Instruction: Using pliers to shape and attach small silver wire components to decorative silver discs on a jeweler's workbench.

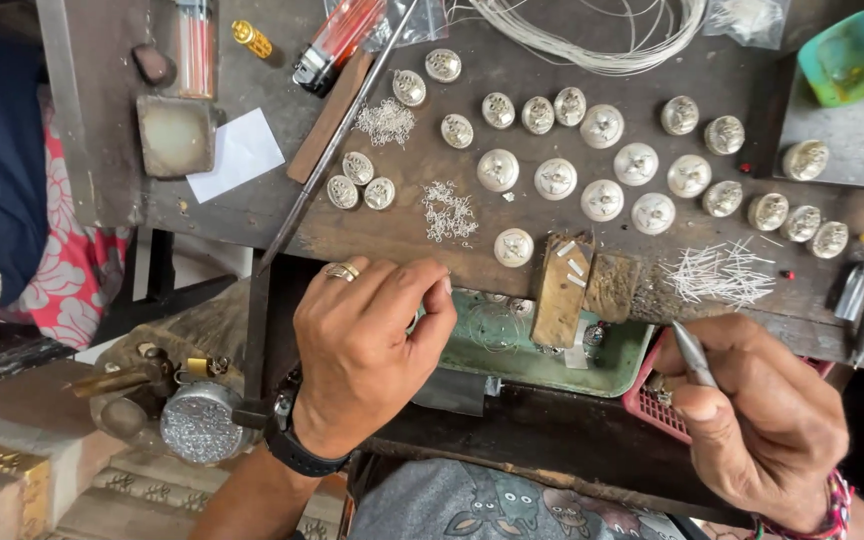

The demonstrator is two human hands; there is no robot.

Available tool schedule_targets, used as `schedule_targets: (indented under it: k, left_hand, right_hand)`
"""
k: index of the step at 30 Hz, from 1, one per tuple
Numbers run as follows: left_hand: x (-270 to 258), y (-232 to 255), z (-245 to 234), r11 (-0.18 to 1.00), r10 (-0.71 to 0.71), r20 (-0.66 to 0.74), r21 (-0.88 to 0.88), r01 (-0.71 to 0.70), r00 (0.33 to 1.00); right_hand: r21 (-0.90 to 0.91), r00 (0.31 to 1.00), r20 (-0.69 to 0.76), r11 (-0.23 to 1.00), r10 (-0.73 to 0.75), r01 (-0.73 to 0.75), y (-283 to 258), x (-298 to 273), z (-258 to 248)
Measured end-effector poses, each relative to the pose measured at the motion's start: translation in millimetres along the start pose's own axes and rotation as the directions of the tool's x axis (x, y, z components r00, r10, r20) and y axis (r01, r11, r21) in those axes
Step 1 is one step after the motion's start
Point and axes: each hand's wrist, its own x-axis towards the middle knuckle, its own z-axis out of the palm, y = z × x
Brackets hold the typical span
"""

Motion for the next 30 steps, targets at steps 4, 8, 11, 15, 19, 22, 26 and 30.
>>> schedule_targets:
  k: [4,8,11,15,19,22,26,30]
  left_hand:
    - [-1,-2,2,0.998,-0.059,-0.028,0.033,0.060,0.998]
    - [-2,-8,5,0.996,-0.087,-0.039,-0.001,0.087,0.995]
    - [-3,-13,5,0.991,-0.103,-0.045,-0.095,0.098,0.994]
    - [-6,-20,1,0.990,-0.074,-0.088,-0.127,0.062,0.993]
    - [-19,-25,4,0.996,0.012,-0.069,-0.093,-0.018,0.998]
    - [-16,-23,10,0.990,0.073,-0.146,-0.110,-0.090,0.987]
    - [-8,-19,3,0.987,0.088,-0.063,-0.130,-0.096,0.994]
    - [-2,-18,3,0.983,0.142,-0.052,-0.111,-0.147,0.989]
  right_hand:
    - [-0.046,0.995,-0.025,0.994,0.097,-0.098,-13,6,3]
    - [-0.080,0.989,0.047,0.988,0.139,-0.135,-12,4,-3]
    - [-0.219,0.930,0.100,0.920,0.353,-0.326,8,-17,-20]
    - [0.282,0.590,0.208,0.530,0.780,-0.800,24,-29,-21]
    - [0.423,0.624,0.200,0.508,0.755,-0.750,20,-29,-21]
    - [0.259,0.695,0.080,0.658,0.715,-0.707,15,-22,-10]
    - [0.619,0.464,0.375,0.156,0.802,-0.769,64,-56,-47]
    - [0.467,0.164,0.492,-0.100,0.855,-0.879,94,-67,-60]
